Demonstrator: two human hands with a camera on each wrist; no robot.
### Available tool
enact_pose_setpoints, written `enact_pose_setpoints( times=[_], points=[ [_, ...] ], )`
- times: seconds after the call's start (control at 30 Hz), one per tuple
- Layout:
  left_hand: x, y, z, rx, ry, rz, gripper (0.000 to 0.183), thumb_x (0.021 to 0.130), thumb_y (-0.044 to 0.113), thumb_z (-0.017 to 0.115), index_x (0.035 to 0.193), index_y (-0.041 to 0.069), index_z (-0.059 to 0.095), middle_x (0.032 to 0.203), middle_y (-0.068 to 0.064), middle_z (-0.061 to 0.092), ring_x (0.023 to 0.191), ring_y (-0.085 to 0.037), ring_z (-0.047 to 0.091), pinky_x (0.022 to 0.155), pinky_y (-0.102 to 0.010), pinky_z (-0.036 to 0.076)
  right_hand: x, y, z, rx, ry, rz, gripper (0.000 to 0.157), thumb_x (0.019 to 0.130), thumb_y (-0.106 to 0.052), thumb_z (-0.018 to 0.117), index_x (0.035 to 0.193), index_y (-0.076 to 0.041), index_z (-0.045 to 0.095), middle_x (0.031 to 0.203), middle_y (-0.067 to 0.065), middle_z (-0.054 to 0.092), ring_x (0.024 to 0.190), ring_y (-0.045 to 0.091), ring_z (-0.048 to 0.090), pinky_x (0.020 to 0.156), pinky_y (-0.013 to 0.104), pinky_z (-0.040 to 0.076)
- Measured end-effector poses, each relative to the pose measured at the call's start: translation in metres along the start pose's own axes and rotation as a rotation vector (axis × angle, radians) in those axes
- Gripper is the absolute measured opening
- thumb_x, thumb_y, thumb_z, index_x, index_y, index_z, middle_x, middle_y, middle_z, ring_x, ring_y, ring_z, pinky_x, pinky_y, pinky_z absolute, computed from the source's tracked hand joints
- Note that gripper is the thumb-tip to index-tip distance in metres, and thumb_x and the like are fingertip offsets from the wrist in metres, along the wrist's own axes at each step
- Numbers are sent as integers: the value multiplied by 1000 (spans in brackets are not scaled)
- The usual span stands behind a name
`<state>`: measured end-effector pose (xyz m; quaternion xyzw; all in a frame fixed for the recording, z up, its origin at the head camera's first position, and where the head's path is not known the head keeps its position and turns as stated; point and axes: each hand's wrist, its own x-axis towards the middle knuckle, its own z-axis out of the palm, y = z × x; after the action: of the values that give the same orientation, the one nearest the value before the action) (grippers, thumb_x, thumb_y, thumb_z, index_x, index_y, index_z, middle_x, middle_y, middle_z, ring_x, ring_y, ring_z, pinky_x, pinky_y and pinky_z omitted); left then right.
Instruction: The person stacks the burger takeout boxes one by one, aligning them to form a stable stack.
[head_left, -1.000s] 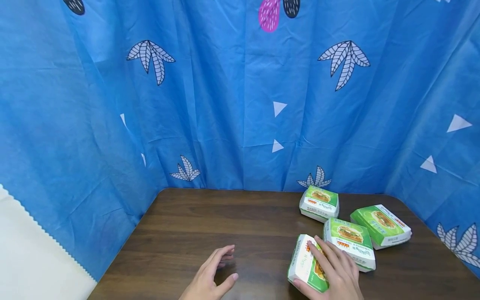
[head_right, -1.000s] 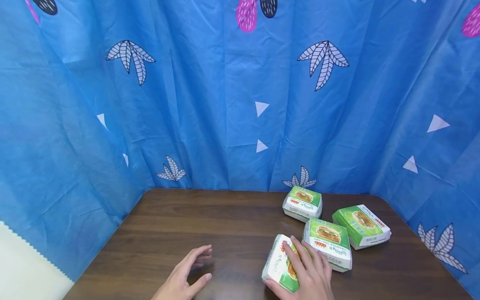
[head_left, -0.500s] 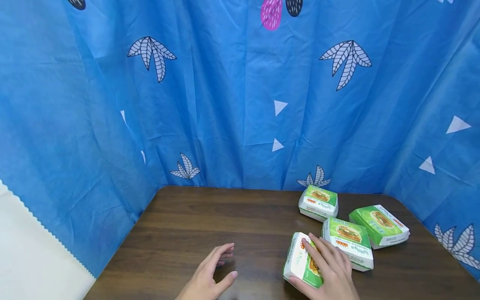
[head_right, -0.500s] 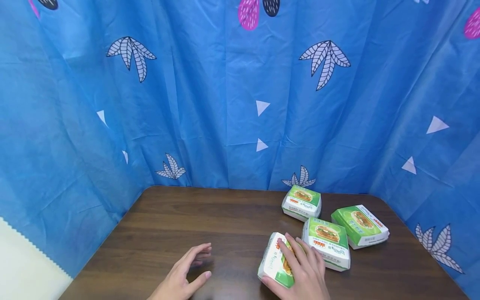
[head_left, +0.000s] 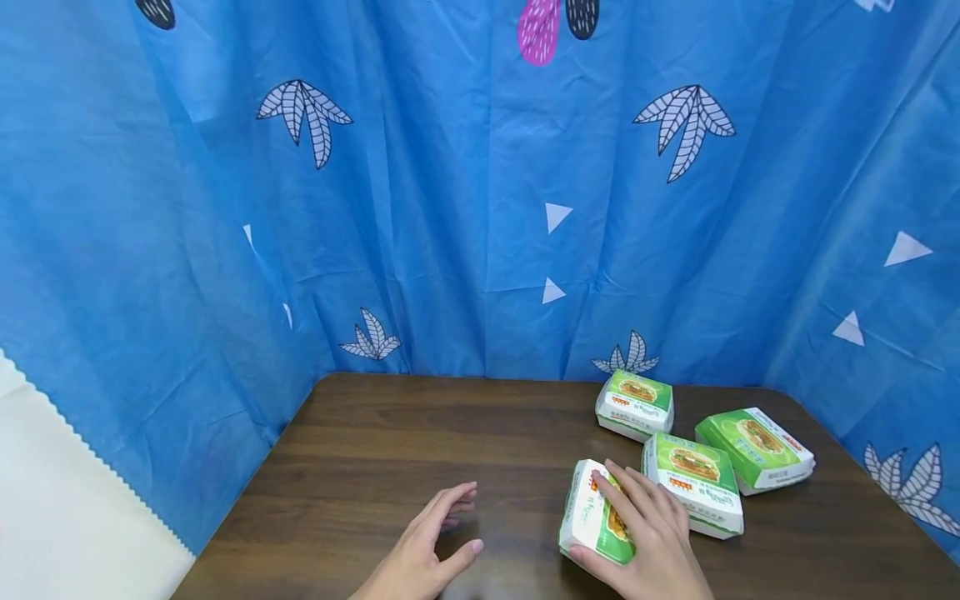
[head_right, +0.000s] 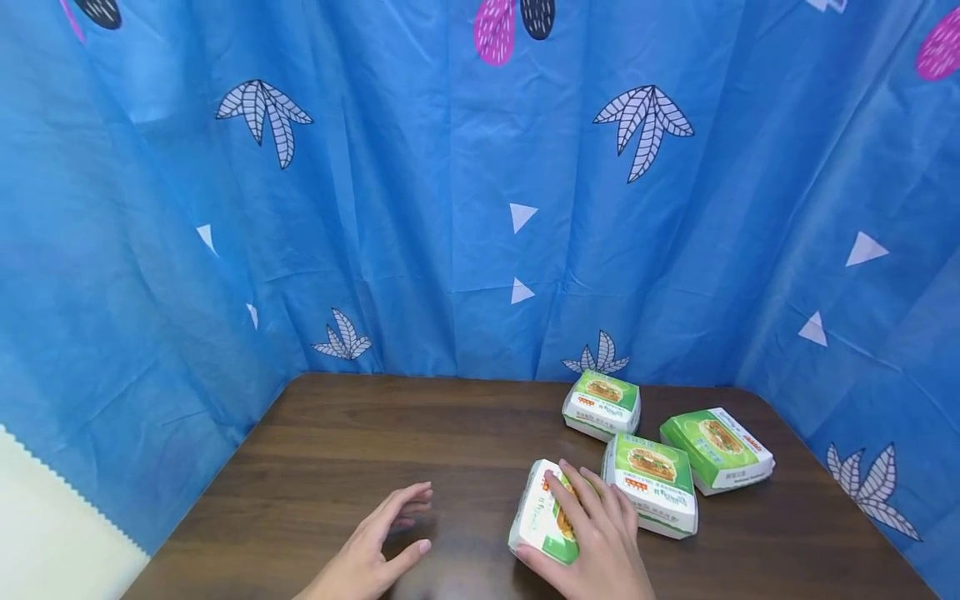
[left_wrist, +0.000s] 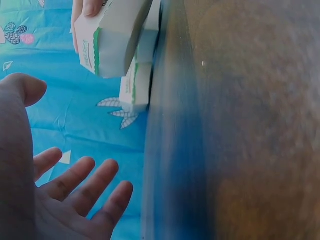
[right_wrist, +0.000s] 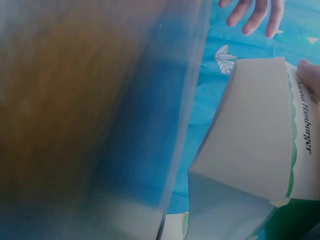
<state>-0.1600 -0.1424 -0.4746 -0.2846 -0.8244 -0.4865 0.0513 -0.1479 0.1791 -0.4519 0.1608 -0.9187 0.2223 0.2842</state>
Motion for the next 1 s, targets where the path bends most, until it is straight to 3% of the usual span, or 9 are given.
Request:
enact_pose_setpoints(
  times=[0.13, 0.3, 0.6, 1.0],
  points=[
    [1, 0, 2, -14, -19, -2, 59, 101, 24, 68, 153, 20, 41, 145, -12, 55, 128, -28, 58, 102, -38, 52, 2, -1, 1, -4, -28, 17, 89, 70, -68, 85, 143, -23, 62, 150, 4, 54, 132, 29, 43, 100, 62, 29],
    [4, 1, 3, -4, -20, -1, 60, 101, 26, 68, 154, 25, 40, 147, -9, 54, 129, -23, 57, 103, -36, 52, 4, 0, 1, 12, -15, -26, 92, 68, -66, 87, 145, -23, 61, 151, 6, 55, 133, 30, 44, 99, 63, 29],
    [16, 9, 5, 85, -29, 37, 64, 100, 37, 68, 156, 29, 36, 150, -1, 52, 130, -21, 57, 103, -42, 52, 10, -1, 3, 27, -60, -32, 91, 71, -69, 84, 148, -28, 58, 152, 3, 53, 135, 31, 44, 100, 65, 29],
    [24, 15, 12, 54, -92, 5, 66, 100, 39, 68, 157, 30, 35, 150, -3, 52, 134, -20, 54, 106, -39, 50, 14, -7, 9, 55, -69, -100, 89, 73, -67, 84, 147, -26, 59, 152, 2, 54, 132, 32, 48, 98, 64, 30]
  ],
)
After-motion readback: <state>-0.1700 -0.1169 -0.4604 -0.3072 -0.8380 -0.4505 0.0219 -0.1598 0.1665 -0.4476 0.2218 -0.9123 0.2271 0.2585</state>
